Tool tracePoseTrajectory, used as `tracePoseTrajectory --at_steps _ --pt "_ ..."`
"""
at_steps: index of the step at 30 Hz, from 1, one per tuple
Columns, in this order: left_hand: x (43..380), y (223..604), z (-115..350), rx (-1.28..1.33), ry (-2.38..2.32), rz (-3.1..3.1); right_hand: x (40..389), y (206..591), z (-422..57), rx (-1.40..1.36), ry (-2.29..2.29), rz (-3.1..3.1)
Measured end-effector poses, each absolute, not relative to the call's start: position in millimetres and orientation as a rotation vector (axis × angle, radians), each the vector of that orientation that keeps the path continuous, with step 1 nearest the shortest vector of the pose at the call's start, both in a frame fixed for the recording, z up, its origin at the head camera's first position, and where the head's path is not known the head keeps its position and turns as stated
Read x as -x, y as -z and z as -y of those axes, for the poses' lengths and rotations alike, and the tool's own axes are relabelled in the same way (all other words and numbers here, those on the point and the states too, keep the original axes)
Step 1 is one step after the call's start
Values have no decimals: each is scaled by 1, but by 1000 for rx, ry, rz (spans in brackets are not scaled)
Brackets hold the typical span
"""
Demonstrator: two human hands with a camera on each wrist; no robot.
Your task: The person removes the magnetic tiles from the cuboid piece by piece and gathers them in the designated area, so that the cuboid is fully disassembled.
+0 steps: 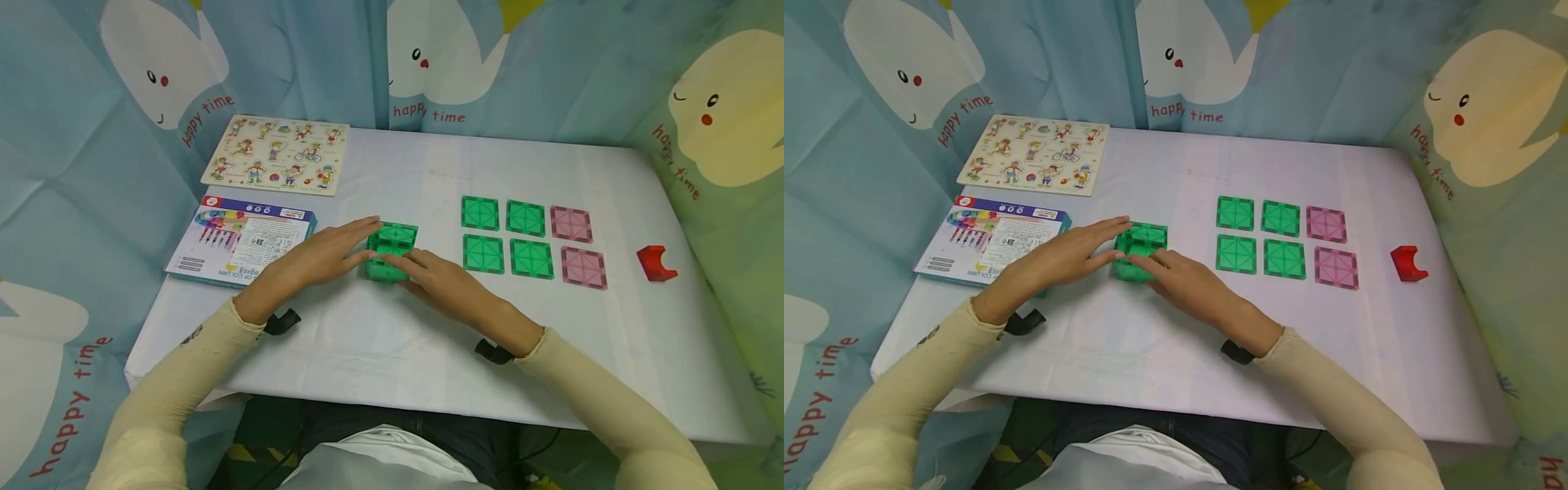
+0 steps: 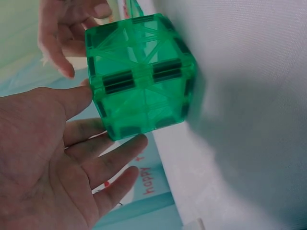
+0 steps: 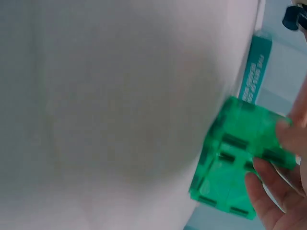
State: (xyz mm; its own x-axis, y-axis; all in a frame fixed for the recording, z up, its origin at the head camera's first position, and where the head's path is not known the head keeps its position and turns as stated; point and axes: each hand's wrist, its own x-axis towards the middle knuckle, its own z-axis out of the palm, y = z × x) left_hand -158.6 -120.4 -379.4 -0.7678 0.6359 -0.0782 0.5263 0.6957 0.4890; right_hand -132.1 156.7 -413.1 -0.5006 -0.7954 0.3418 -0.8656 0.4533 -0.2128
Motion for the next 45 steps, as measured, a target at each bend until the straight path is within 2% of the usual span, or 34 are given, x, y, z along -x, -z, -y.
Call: tracePoseTrajectory --at_steps 18,25,31,38,45 --pt "156 376 119 -917 -642 -2684 115 412 -155 -1554 -305 2417" --pt "156 376 119 -919 -635 -2673 109 405 -164 -1497 -452 2446" --pt "157 377 118 -921 -635 -2668 110 392 -188 -1300 -841 2562" --pt "158 378 118 -922 -631 -2657 124 383 -244 -923 -1063 2744" --pt "157 378 118 -912 -646 -2643 129 386 -288 -791 -1188 2977"
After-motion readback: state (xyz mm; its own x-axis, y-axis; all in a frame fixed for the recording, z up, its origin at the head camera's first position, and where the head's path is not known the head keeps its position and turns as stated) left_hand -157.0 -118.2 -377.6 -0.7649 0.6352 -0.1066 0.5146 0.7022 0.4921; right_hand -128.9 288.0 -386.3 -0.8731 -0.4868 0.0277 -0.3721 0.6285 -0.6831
